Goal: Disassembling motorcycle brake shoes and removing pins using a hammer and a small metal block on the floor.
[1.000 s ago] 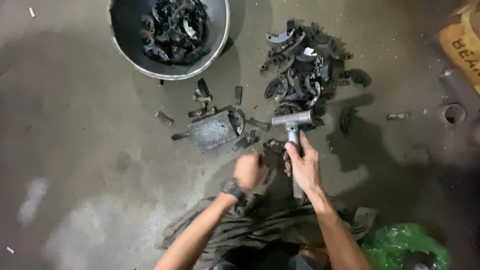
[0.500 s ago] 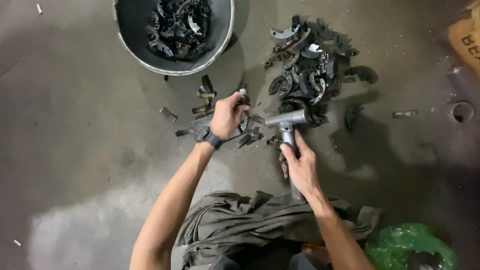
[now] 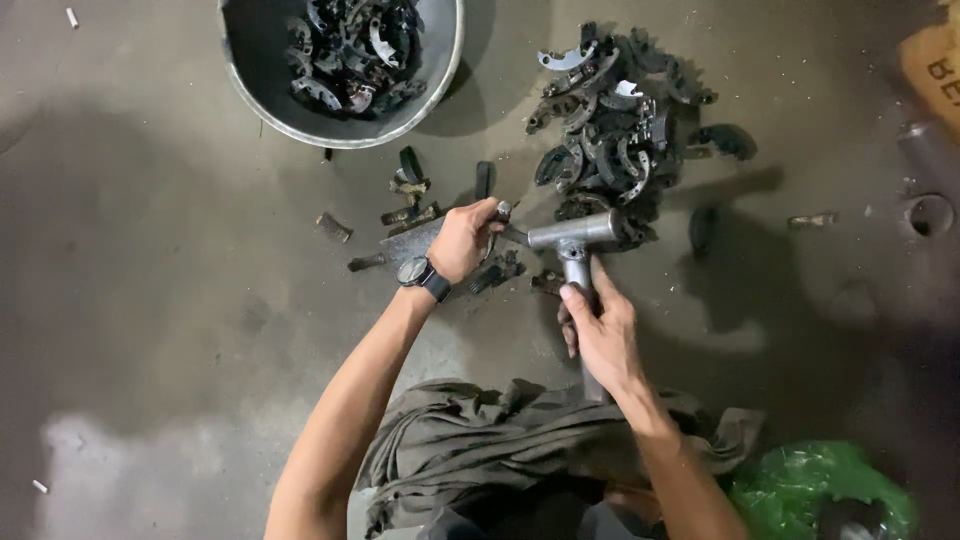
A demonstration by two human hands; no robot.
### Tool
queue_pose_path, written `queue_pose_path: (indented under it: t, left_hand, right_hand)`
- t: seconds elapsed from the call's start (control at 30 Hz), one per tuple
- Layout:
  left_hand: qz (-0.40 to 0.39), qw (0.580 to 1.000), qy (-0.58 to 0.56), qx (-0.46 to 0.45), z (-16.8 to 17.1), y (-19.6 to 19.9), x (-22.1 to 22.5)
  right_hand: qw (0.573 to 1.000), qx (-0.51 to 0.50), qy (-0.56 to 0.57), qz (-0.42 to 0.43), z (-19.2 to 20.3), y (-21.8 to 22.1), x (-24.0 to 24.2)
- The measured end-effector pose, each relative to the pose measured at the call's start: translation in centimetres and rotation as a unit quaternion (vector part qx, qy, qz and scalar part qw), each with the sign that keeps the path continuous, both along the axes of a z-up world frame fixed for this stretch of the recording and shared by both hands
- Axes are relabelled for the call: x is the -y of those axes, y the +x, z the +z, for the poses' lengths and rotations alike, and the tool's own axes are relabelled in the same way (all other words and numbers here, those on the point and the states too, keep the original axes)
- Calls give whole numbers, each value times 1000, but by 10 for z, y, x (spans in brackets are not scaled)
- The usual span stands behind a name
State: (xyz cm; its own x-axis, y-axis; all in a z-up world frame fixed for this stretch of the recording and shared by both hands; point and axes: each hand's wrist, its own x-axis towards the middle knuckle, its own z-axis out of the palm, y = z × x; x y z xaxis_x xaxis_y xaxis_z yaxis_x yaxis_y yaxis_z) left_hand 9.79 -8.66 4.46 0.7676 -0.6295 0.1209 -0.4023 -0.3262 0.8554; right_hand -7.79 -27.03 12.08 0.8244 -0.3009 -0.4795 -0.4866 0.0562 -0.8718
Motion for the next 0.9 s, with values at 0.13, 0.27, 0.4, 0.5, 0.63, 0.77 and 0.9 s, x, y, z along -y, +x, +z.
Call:
queue_pose_path:
  t: [0.13, 0.27, 0.4, 0.5, 0.63, 0.77, 0.9]
  left_hand:
    - [-10, 1000, -16, -15, -4, 1, -1]
    - [-7, 1000, -8, 14, -1, 0, -1]
    - [-9, 1000, 3, 23, -7, 0, -1]
    - [-26, 999, 8, 29, -3, 1, 2]
    - [-51, 998, 24, 6, 11, 2, 4]
    - [-78, 997, 25, -7, 8, 6, 5]
    - [-101, 994, 36, 22, 7, 6, 5]
  right_hand:
    - [1000, 1, 12, -7, 3, 2, -1]
    - [1000, -9, 19, -7, 5, 3, 0]
    - [1000, -17, 18, -8, 5, 3, -1]
    - [999, -27, 17, -10, 9, 4, -3]
    - [999, -30, 14, -10, 22, 7, -4]
    - [992, 43, -116, 33, 10, 9, 1]
    - [949, 94, -268, 133, 21, 37, 10]
